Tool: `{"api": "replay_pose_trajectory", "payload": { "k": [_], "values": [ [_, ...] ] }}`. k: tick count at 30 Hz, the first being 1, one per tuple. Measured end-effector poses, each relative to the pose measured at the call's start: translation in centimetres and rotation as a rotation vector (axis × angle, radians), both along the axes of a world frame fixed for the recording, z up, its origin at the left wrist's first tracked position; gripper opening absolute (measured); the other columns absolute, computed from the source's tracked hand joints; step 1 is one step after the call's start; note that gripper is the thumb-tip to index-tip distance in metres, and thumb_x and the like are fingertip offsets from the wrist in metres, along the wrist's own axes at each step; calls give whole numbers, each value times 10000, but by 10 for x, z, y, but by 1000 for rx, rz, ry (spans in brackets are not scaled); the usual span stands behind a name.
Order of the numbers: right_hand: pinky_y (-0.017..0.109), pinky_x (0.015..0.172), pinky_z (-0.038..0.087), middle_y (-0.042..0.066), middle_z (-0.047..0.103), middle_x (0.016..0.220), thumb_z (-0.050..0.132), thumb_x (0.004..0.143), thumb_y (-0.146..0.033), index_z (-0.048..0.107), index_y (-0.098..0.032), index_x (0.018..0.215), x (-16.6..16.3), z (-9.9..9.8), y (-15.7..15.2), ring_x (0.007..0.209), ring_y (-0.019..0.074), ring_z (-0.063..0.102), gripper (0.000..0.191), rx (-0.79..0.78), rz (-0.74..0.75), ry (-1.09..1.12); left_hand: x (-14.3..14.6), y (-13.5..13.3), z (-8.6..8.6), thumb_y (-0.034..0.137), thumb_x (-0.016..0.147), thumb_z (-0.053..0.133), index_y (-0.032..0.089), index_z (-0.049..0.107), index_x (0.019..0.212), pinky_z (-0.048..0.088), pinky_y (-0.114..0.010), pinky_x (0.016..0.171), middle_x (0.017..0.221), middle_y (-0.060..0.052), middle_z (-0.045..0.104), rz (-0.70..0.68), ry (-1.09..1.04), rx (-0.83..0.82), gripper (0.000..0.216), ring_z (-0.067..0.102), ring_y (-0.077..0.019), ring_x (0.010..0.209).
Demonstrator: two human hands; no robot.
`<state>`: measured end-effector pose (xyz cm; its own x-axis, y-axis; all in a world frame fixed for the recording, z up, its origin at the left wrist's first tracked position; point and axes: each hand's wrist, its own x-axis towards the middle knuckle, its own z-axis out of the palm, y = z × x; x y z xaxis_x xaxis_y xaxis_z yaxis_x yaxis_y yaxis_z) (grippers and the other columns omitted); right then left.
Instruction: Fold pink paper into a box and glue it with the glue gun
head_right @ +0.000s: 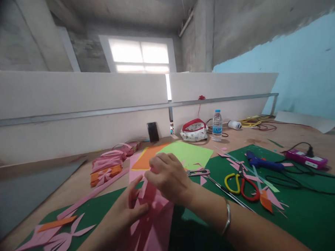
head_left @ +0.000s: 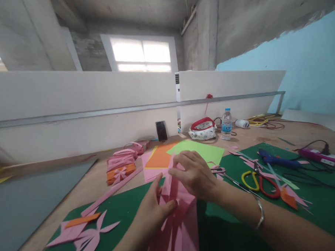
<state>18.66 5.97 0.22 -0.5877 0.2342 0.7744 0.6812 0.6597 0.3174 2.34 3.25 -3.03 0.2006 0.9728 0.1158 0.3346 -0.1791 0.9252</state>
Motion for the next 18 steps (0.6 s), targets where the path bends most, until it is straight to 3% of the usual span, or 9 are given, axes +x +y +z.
{"api": "replay_pose_trajectory", "payload": {
  "k": [3, 6, 9, 13, 16, 18],
  "values": [
    [300, 606, 328, 23, 571, 707, 516, 872, -157, 644, -228, 1097, -5, -8, -9, 671, 171, 459, 268, -87, -22, -10, -6, 1, 0, 275, 655, 602, 84, 163, 1416, 328, -444, 1043, 1340, -191, 480, 103, 34, 64, 899, 486, -292, 1214],
    [267, 540, 349, 5, 570, 683, 540, 842, -158, 579, -235, 1219, -9, -17, -13, 594, 149, 476, 388, -302, 10, 39, -5, -5, 0, 258, 661, 590, 101, 164, 1418, 285, -451, 1067, 1384, -181, 429, 152, 61, 96, 883, 418, -281, 1272],
    [236, 539, 408, 15, 604, 729, 515, 824, -115, 624, -227, 1148, -10, -22, -12, 603, 131, 532, 360, -440, 122, 173, 3, -14, 2, 222, 622, 602, 113, 170, 1424, 352, -454, 1020, 1272, -151, 532, 168, 0, 77, 917, 517, -272, 1166],
    [234, 634, 486, 34, 663, 800, 449, 808, -42, 666, -190, 957, -8, -18, -12, 714, 133, 614, 302, -437, 267, 382, 7, -22, 5, 331, 627, 686, 137, 174, 1428, 359, -412, 1042, 1291, -144, 532, 121, -303, 2, 970, 503, -261, 1204],
    [240, 663, 503, 33, 682, 794, 487, 775, -19, 658, -182, 877, -6, -12, -13, 746, 143, 639, 257, -406, 278, 467, 3, -23, 6, 376, 759, 586, 130, 202, 1425, 434, -367, 979, 1267, -144, 570, 54, -543, -98, 807, 567, -233, 1139],
    [243, 671, 505, 31, 691, 795, 514, 756, -11, 653, -184, 862, -4, -9, -14, 750, 146, 643, 246, -398, 275, 525, 0, -23, 7, 312, 750, 595, 127, 349, 1375, 477, -358, 921, 1225, -137, 612, 49, -567, -124, 697, 601, -243, 1087]
  ]
}}
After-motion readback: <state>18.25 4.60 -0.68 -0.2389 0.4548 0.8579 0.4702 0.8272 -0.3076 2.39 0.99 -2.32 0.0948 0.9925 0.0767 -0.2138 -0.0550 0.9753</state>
